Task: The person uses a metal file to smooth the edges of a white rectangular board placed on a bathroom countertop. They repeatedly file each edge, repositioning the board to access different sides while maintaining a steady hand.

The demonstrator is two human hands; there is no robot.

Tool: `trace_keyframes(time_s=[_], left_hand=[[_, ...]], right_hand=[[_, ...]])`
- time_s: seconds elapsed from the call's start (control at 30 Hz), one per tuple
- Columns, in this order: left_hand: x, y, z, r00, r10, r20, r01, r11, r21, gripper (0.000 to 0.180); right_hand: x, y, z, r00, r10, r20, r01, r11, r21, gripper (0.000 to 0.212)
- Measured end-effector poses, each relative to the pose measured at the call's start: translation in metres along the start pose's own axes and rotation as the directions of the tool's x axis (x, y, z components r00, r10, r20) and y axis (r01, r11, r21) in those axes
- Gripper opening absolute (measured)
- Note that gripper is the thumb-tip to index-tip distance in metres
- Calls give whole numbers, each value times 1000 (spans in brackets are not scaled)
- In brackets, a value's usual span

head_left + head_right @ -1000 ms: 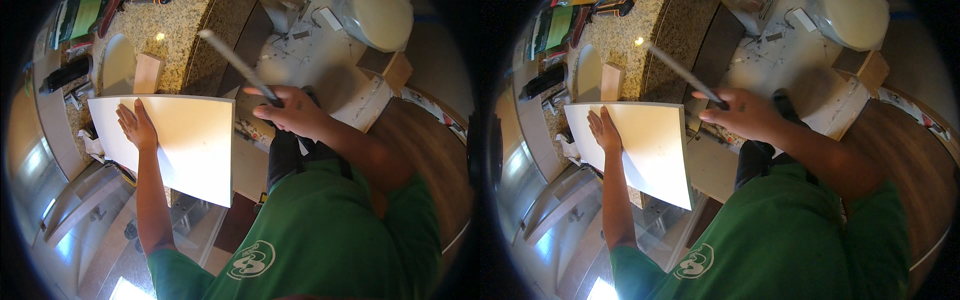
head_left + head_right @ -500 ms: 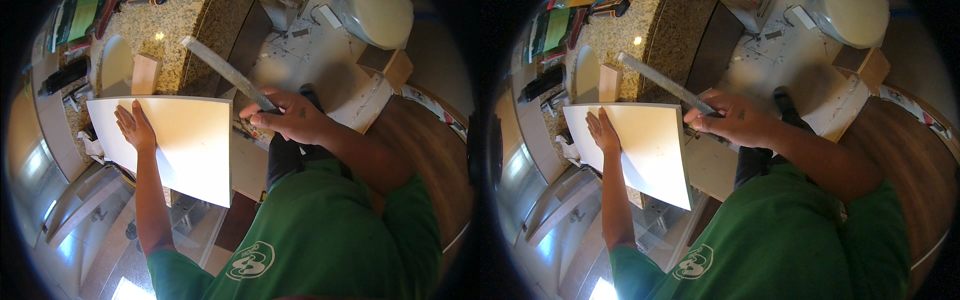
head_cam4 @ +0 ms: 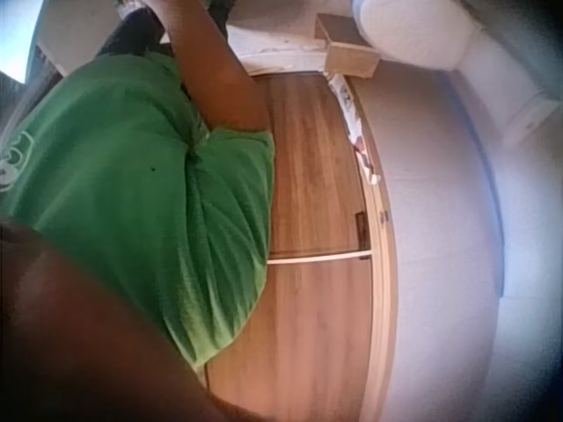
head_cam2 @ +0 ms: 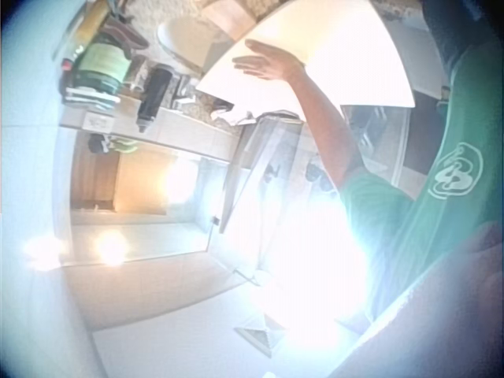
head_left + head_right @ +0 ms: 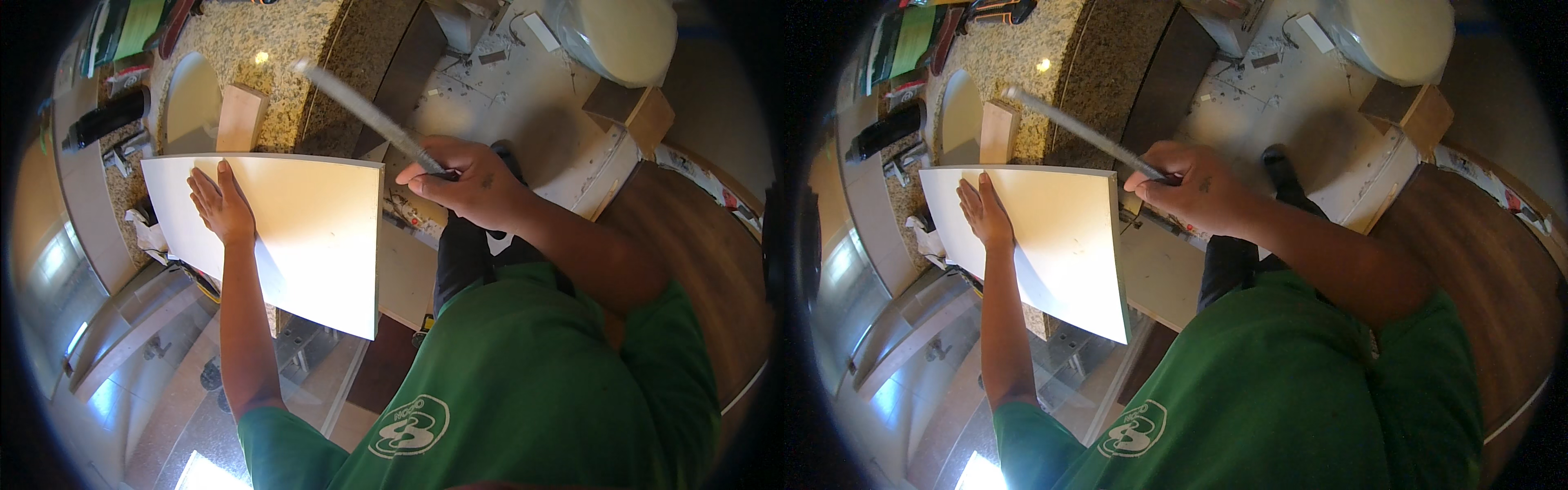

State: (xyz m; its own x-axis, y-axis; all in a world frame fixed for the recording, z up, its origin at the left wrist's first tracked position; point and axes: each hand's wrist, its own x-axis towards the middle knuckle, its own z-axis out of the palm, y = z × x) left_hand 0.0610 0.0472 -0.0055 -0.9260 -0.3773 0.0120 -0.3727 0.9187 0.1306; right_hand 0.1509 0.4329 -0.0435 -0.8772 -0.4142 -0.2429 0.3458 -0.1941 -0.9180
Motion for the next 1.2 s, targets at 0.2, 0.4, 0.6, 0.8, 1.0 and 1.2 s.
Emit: trace_keyframes(time_s=[0.2,0.4,0.6,0.8,1.0,1.2], left_hand=[[0,2,-1,1000,-8,-2,8,1000,-4,98],[0,2,0,1000,0,-11,-1,1000,-14,98],[0,1,0,1000,-5,-12,5,1000,5,98],[0,0,1,1000,0,-12,0,1000,-1,98],[1,0,1,1000,5,-13,-5,1000,11,100],[0,1,0,1000,5,-19,-5,1000,10,100]], right_hand=[[13,-11,5,972,235,-21,-230,962,145,22],[24,-5,10,981,192,-9,-186,961,203,21],[16,-13,5,990,135,-46,-137,990,-36,31],[-10,-11,-11,995,100,-31,-104,930,-352,45],[-18,15,-23,997,57,-55,-71,952,-299,48],[-9,6,-22,975,218,39,-196,930,-310,53]])
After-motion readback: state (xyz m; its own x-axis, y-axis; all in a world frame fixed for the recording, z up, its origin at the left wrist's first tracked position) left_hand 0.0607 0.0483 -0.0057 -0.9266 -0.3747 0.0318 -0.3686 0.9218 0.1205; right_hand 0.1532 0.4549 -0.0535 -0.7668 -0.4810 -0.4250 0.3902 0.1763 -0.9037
